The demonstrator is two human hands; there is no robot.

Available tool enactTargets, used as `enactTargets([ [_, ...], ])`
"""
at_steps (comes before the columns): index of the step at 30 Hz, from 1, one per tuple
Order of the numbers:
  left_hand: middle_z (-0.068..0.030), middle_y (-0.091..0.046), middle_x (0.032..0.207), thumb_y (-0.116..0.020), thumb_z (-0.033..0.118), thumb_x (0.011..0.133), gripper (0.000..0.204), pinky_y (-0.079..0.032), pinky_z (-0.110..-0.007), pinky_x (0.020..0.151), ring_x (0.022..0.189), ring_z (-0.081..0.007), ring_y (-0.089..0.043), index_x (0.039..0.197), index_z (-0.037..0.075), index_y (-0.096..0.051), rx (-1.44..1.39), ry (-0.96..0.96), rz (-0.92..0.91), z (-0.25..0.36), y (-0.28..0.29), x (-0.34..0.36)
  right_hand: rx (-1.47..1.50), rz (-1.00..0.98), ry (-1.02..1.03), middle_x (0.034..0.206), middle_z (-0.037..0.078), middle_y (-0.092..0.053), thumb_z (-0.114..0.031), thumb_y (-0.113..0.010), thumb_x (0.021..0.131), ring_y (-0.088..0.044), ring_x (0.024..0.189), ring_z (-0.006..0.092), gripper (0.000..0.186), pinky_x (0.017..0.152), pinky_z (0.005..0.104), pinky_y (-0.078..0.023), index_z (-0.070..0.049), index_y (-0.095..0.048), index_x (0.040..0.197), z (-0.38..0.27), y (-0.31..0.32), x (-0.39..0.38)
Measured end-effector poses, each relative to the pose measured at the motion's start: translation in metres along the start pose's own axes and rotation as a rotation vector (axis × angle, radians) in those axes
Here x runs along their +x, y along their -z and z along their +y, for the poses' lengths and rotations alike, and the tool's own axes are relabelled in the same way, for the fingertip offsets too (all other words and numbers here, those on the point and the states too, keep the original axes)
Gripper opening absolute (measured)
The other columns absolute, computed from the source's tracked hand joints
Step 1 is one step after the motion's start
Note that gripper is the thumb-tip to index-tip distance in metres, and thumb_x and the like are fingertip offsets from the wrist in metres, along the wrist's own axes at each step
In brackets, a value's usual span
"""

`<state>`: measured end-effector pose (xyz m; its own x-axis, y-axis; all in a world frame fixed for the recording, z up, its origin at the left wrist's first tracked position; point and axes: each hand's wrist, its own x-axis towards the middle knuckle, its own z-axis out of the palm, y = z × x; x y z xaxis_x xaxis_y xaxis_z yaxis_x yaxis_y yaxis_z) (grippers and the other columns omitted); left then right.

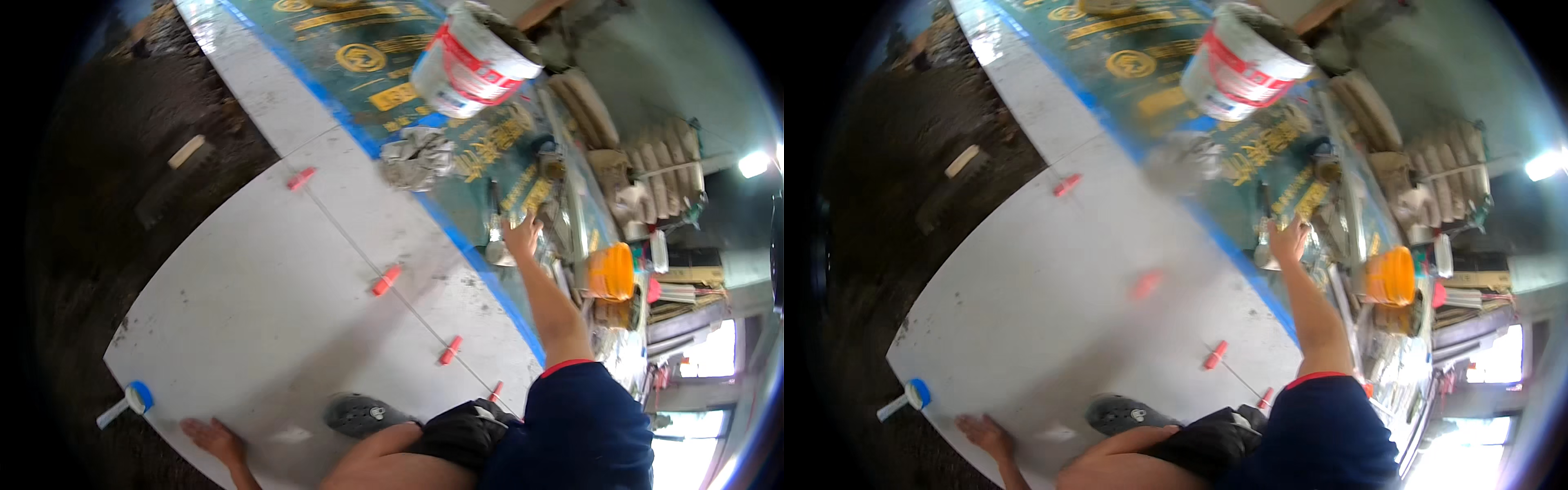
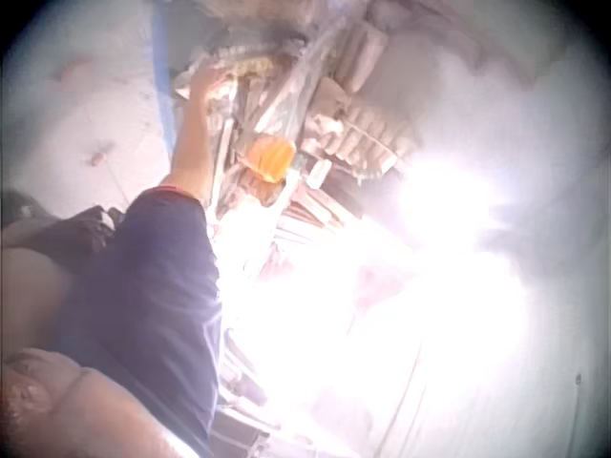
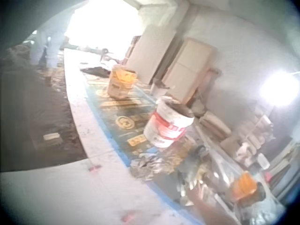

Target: The person levels a base of dry mortar using a metal straightedge and a notched trowel, then hammers a large floor tile into place with a rubber mallet.

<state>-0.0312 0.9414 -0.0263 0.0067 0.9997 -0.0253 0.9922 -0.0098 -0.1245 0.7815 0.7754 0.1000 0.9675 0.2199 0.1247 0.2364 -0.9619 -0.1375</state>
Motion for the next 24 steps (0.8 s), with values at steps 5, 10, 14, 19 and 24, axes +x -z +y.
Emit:
enactTargets([
  [5,-0.0268,-0.005,0.160,-0.047,0.031,0.098,0.077,-0.002,-0.048,0.121,0.149,-0.0391,0.000,0.148,-0.015,-0.010,0.195,-0.130,-0.182,0.001,-0.008,-0.004,-0.183,0.038,0.358,0.152,0.025,-0.032,-0.079,-0.058,0.074,-0.035,0.136,0.0472,0.108,0.109,0.0594,-0.030,-0.017,-0.021,0.155,-0.091,-0.103,0.070],
  [10,-0.0278,0.003,0.159,-0.049,0.047,0.094,0.090,0.000,-0.053,0.119,0.149,-0.0405,0.004,0.153,-0.003,-0.002,-0.330,0.103,-0.325,0.008,0.043,0.011,0.191,-0.407,0.329,0.151,0.019,-0.038,-0.069,-0.065,0.077,-0.040,0.135,0.0388,0.101,0.108,0.0511,-0.035,-0.011,-0.032,0.152,-0.182,-0.157,0.096],
  [14,-0.0284,0.007,0.159,-0.049,0.051,0.094,0.092,-0.003,-0.052,0.119,0.148,-0.0429,0.005,0.154,0.000,-0.001,-0.395,0.110,-0.379,0.000,0.052,0.009,0.068,-0.210,0.355,0.129,0.022,-0.059,-0.054,-0.066,0.082,-0.058,0.114,0.0404,0.069,0.091,0.0508,-0.048,-0.008,-0.058,0.132,-0.178,-0.178,0.117],
  [19,-0.0227,-0.042,0.144,-0.069,0.030,0.085,0.059,-0.035,-0.049,0.108,0.130,-0.0431,-0.041,0.133,0.002,-0.048,-0.412,0.142,-0.127,-0.014,0.095,0.052,0.309,-0.077,0.417,0.112,0.017,-0.067,-0.034,-0.064,0.086,-0.063,0.104,0.0359,0.042,0.087,0.0465,-0.049,-0.005,-0.065,0.116,-0.207,-0.101,0.022],
  [24,-0.0220,-0.041,0.144,-0.073,0.020,0.080,0.036,-0.037,-0.050,0.106,0.129,-0.0404,-0.043,0.114,0.009,-0.065,-0.228,-0.015,0.008,-0.001,0.107,0.100,0.647,-0.279,0.831,0.124,0.015,-0.059,-0.004,-0.061,0.084,-0.058,0.114,0.0254,0.047,0.100,0.0368,-0.044,0.000,-0.053,0.130,-0.224,-0.003,-0.127],
])
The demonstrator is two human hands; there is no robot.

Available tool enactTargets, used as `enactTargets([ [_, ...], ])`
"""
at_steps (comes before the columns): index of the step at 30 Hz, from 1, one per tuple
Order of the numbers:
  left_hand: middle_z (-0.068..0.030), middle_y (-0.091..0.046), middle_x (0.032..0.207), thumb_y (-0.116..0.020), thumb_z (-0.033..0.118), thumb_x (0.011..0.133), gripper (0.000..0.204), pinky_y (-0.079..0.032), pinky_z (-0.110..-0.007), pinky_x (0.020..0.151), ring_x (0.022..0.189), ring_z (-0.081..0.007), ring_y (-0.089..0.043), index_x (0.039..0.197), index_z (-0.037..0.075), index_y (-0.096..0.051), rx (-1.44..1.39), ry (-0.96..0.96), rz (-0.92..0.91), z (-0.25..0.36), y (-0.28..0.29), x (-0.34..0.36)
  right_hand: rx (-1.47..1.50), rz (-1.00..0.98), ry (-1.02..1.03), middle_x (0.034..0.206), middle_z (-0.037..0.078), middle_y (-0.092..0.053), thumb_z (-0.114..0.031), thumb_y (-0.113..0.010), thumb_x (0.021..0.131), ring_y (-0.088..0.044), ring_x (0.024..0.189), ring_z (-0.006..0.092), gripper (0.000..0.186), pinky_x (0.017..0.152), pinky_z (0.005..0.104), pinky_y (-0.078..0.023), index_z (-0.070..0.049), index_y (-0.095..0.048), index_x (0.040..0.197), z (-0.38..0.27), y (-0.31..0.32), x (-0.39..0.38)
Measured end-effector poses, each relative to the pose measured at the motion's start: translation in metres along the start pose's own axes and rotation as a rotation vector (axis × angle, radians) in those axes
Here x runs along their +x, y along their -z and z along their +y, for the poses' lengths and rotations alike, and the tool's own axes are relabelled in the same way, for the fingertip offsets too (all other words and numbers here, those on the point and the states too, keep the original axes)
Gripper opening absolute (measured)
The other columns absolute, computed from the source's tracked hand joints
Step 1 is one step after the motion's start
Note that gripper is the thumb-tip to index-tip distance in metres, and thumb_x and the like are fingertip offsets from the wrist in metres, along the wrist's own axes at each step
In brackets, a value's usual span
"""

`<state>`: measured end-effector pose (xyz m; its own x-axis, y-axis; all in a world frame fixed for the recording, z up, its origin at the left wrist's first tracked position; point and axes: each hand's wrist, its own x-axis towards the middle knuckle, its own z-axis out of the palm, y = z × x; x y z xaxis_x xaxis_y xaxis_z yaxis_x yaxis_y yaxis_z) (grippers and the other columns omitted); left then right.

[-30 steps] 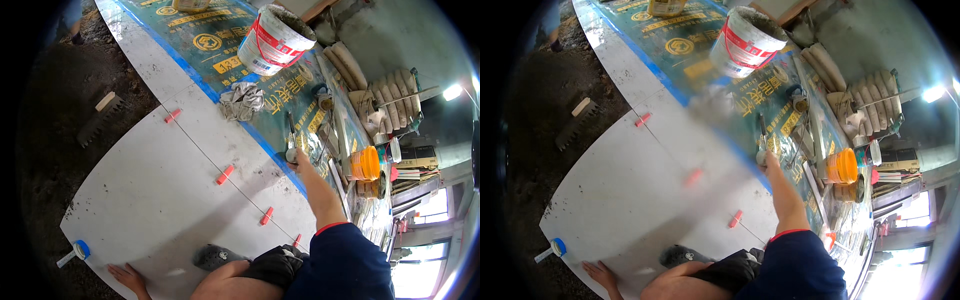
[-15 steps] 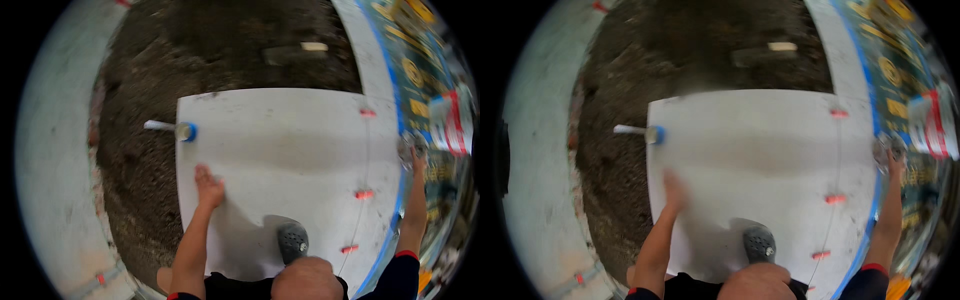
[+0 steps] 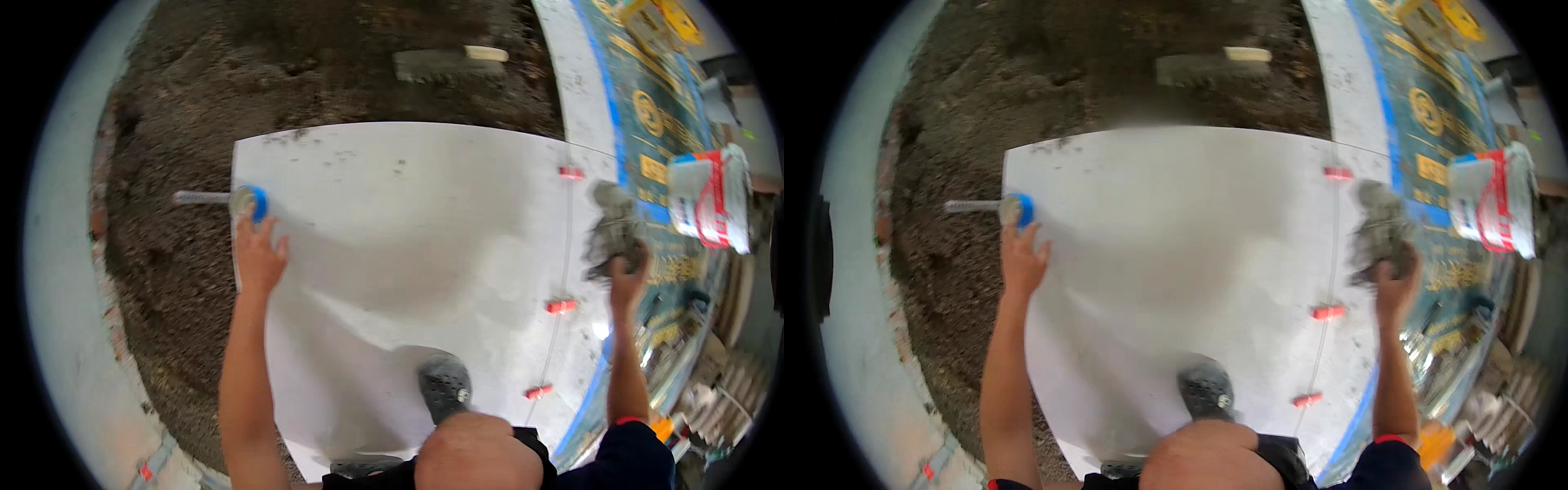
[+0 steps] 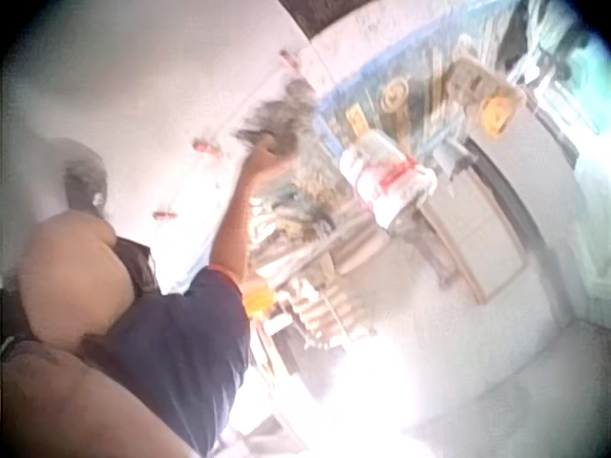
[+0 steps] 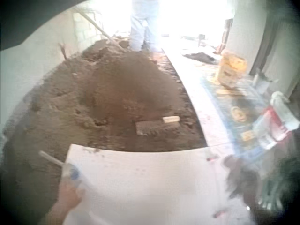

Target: The person levels a base of dry mortar using a metal straightedge and a notched trowel, then hammers a large floor tile into place with a rubber mallet.

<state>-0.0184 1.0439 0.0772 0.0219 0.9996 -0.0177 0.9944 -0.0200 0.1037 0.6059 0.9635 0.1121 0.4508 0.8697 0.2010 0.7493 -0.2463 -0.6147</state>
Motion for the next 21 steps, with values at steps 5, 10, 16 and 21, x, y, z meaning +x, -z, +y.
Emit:
enactTargets([
  [5,-0.0247,-0.044,0.139,-0.072,0.021,0.080,0.041,-0.035,-0.052,0.106,0.127,-0.0416,-0.044,0.119,0.010,-0.062,0.081,0.072,-0.128,0.004,-0.003,0.033,-0.296,-0.603,0.180,0.136,0.024,-0.042,-0.018,-0.071,0.070,-0.036,0.132,0.0421,0.079,0.110,0.0544,-0.029,-0.012,-0.044,0.143,-0.057,-0.060,-0.094],
  [10,-0.0178,-0.055,0.123,-0.069,0.020,0.083,0.040,-0.031,-0.054,0.106,0.119,-0.0366,-0.050,0.120,0.008,-0.061,0.096,0.103,-0.123,-0.014,0.002,0.023,-0.316,-0.850,0.681,0.160,0.018,-0.015,-0.031,-0.073,0.074,-0.015,0.148,0.0380,0.086,0.117,0.0577,-0.015,-0.016,-0.036,0.150,-0.131,-0.174,-0.104],
  [16,-0.0156,-0.056,0.120,-0.069,0.016,0.083,0.039,-0.031,-0.054,0.107,0.117,-0.0343,-0.051,0.121,0.008,-0.062,-0.035,0.003,-0.013,-0.034,0.064,-0.101,0.008,-0.597,0.842,0.146,0.019,-0.044,-0.010,-0.049,0.089,-0.037,0.138,0.0346,0.052,0.116,0.0454,-0.027,-0.007,-0.047,0.141,-0.239,-0.345,0.040],
  [21,-0.0150,-0.058,0.115,-0.074,0.015,0.077,0.039,-0.034,-0.052,0.106,0.110,-0.0340,-0.054,0.115,0.009,-0.067,0.007,0.207,-0.128,-0.051,0.159,-0.259,0.289,-0.480,0.884,0.141,0.019,-0.051,0.006,-0.047,0.087,-0.052,0.128,0.0327,0.051,0.106,0.0396,-0.042,-0.008,-0.055,0.136,-0.302,-0.312,0.033],
])
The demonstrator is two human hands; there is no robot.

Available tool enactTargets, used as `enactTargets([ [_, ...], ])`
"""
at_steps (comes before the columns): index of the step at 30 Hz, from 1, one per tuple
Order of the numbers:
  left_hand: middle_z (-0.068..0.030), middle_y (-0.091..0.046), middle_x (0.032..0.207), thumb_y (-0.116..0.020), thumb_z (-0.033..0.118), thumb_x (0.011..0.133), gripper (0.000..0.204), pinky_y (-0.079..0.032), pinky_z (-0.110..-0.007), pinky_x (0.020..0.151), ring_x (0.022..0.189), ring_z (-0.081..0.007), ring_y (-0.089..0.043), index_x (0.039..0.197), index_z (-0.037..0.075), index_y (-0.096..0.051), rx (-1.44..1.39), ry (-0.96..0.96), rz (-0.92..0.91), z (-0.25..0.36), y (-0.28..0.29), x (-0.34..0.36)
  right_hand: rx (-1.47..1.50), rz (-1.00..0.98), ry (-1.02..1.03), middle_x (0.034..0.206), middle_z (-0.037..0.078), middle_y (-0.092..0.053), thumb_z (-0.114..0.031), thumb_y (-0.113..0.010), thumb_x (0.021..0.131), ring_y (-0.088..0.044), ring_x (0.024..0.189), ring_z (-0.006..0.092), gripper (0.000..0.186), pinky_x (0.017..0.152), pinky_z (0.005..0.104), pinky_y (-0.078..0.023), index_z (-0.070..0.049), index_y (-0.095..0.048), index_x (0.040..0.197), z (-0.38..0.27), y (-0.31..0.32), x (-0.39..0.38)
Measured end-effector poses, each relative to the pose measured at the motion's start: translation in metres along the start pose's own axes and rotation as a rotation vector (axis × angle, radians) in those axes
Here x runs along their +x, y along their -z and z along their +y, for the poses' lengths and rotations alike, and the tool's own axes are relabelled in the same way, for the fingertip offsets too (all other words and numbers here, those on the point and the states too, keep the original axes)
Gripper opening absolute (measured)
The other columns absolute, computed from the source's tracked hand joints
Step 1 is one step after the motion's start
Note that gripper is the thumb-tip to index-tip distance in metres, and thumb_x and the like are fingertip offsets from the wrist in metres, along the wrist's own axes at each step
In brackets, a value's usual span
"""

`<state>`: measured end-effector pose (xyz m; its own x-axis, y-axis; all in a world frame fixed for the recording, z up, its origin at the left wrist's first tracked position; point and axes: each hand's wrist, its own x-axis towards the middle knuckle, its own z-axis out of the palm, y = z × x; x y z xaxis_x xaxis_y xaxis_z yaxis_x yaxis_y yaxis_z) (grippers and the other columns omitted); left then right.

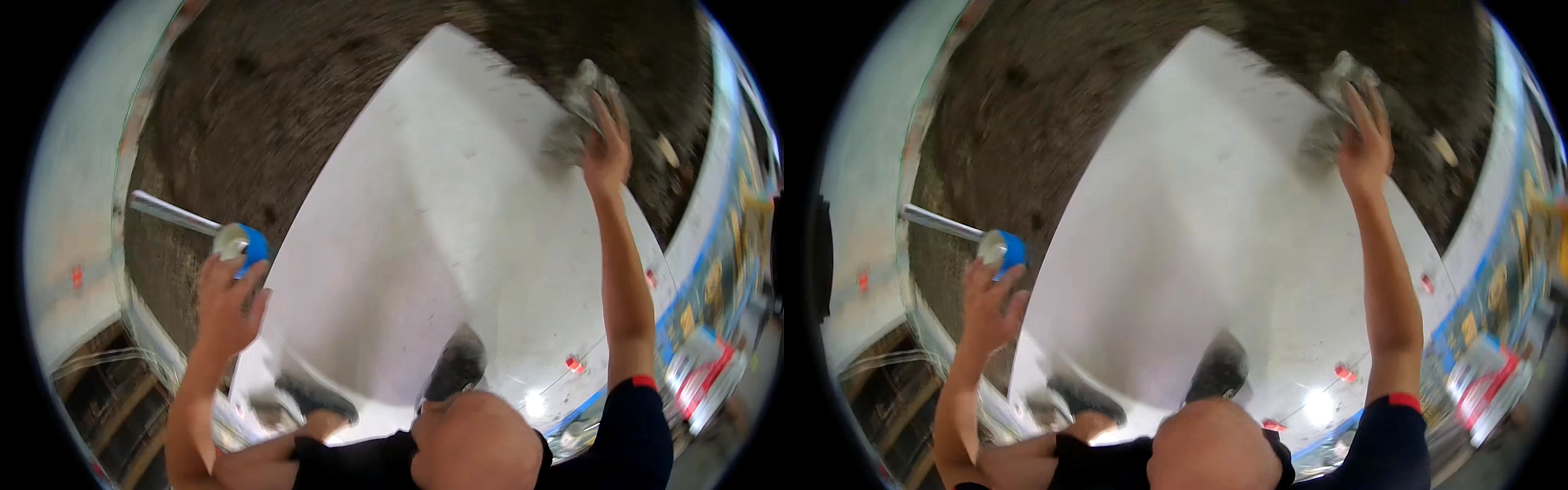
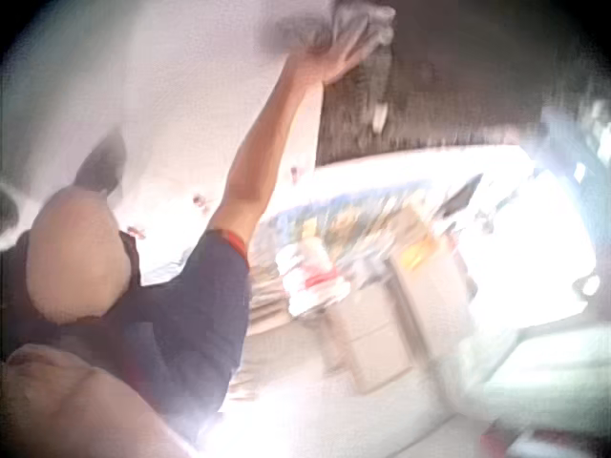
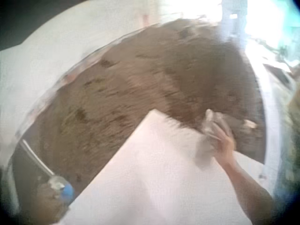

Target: The person levels a base of dry mortar using a metal straightedge and a notched trowel, then hammers a large floor tile into place with a rubber mallet.

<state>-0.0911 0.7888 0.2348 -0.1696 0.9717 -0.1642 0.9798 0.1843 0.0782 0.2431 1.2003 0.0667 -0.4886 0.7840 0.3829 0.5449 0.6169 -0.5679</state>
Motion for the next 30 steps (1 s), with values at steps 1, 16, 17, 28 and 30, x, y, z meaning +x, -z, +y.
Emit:
enactTargets([
  [1,-0.0153,-0.058,0.115,-0.075,0.014,0.075,0.040,-0.038,-0.051,0.102,0.108,-0.0357,-0.054,0.114,0.009,-0.068,0.012,0.128,-0.036,-0.008,0.018,-0.027,0.026,0.051,0.086,0.138,0.022,-0.053,0.008,-0.045,0.087,-0.053,0.127,0.0313,0.049,0.105,0.0396,-0.042,-0.004,-0.057,0.133,-0.034,0.005,-0.013],
  [16,-0.0249,-0.050,0.129,-0.063,0.018,0.091,0.037,-0.040,-0.051,0.098,0.118,-0.0434,-0.048,0.126,0.004,-0.061,0.166,0.780,-0.237,-0.028,0.002,-0.290,0.576,-1.033,0.836,0.152,0.014,-0.038,-0.022,-0.055,0.090,-0.024,0.145,0.0350,0.046,0.119,0.0526,-0.020,-0.012,-0.055,0.134,-0.297,-0.167,-0.314],
  [17,-0.0273,-0.050,0.130,-0.062,0.019,0.092,0.037,-0.039,-0.051,0.100,0.120,-0.0443,-0.048,0.126,0.003,-0.061,0.173,0.866,-0.259,-0.023,-0.001,-0.303,0.604,-0.929,0.693,0.151,0.014,-0.038,-0.020,-0.055,0.090,-0.025,0.145,0.0355,0.045,0.118,0.0536,-0.022,-0.013,-0.055,0.134,-0.276,-0.182,-0.280],
  [28,-0.0285,-0.051,0.130,-0.062,0.024,0.094,0.036,-0.037,-0.049,0.103,0.121,-0.0443,-0.048,0.124,0.003,-0.063,0.150,1.039,-0.031,-0.006,-0.028,-0.441,-0.106,0.126,0.122,0.143,0.019,-0.048,-0.003,-0.060,0.081,-0.054,0.122,0.0385,0.050,0.093,0.0423,-0.051,-0.019,-0.063,0.128,-0.008,-0.069,0.102],
  [30,-0.0183,-0.066,0.120,-0.069,0.020,0.091,0.035,-0.042,-0.044,0.106,0.118,-0.0335,-0.059,0.115,-0.004,-0.067,0.130,1.153,-0.107,0.021,0.007,-0.322,0.027,-0.090,0.201,0.138,0.019,-0.054,0.001,-0.059,0.083,-0.057,0.119,0.0364,0.046,0.091,0.0408,-0.052,-0.015,-0.064,0.125,-0.094,-0.065,0.041],
])
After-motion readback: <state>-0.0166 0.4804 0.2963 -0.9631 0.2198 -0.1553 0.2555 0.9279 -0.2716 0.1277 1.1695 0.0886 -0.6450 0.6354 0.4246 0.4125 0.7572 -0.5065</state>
